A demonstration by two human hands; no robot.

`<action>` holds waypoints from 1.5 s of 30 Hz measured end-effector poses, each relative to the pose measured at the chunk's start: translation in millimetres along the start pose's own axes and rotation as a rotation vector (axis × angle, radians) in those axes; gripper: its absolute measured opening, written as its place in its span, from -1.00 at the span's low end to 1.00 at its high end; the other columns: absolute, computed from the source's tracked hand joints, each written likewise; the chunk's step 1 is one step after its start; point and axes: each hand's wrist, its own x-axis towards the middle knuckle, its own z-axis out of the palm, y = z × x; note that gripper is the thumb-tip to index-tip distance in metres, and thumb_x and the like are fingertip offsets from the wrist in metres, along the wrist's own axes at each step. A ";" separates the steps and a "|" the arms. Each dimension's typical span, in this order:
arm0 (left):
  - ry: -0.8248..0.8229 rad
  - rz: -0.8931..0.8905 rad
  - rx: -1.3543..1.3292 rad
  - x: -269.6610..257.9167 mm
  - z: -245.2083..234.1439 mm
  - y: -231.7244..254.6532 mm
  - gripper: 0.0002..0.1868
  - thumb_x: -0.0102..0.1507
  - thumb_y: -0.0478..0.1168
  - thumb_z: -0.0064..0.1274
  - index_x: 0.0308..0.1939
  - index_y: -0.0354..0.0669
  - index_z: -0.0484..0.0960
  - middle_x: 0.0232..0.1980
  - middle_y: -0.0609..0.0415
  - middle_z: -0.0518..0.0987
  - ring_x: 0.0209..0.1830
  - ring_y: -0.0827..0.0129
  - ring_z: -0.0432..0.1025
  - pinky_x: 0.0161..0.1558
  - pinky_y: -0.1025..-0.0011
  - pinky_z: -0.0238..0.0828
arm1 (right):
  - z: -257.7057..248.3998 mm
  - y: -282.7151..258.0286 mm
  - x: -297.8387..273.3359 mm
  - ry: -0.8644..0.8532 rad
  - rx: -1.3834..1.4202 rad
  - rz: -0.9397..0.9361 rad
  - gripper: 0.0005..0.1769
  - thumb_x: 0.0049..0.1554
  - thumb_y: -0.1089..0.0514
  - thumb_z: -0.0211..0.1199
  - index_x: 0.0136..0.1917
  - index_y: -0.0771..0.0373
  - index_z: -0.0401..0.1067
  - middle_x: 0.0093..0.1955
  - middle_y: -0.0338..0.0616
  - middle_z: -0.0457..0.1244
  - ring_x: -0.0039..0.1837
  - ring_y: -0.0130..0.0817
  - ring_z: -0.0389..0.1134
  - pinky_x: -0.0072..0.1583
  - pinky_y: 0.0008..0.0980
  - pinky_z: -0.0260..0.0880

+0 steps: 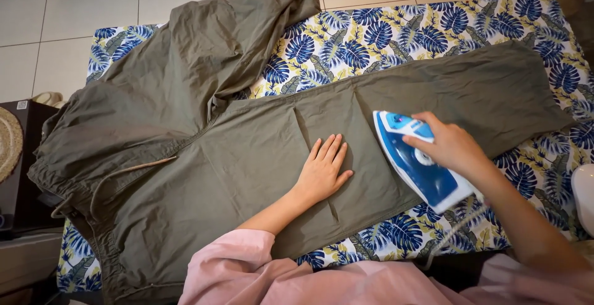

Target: Ironing a pair of olive green cargo pants on an ironing board.

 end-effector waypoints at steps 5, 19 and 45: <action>0.013 0.007 0.009 -0.5 -0.1 0.2 -0.25 0.33 0.15 0.00 0.42 -0.34 0.36 0.57 -0.21 0.23 0.62 0.03 0.05 0.55 0.01 -0.14 | -3.1 -11.4 51.1 0.059 0.053 -0.087 -0.21 0.03 -0.39 0.25 0.43 -0.06 0.31 -0.20 0.08 0.44 -0.20 -0.03 0.53 -0.02 -0.08 0.49; 0.013 0.014 0.007 -0.2 0.3 -0.7 -0.26 0.34 0.15 -0.01 0.42 -0.34 0.37 0.55 -0.21 0.24 0.59 0.03 0.07 0.54 0.02 -0.12 | 8.4 1.4 1.1 0.027 0.014 -0.047 -0.20 0.06 -0.40 0.22 0.45 -0.05 0.26 -0.06 0.15 0.44 -0.01 0.05 0.50 0.08 -0.03 0.46; 0.005 0.001 0.008 -0.1 0.0 1.0 -0.25 0.33 0.15 0.00 0.42 -0.33 0.37 0.56 -0.20 0.23 0.60 0.03 0.06 0.55 0.02 -0.14 | 9.4 5.3 15.7 0.084 -0.031 -0.110 -0.23 0.05 -0.40 0.22 0.42 -0.06 0.30 -0.03 0.13 0.44 0.06 0.16 0.48 0.12 0.01 0.45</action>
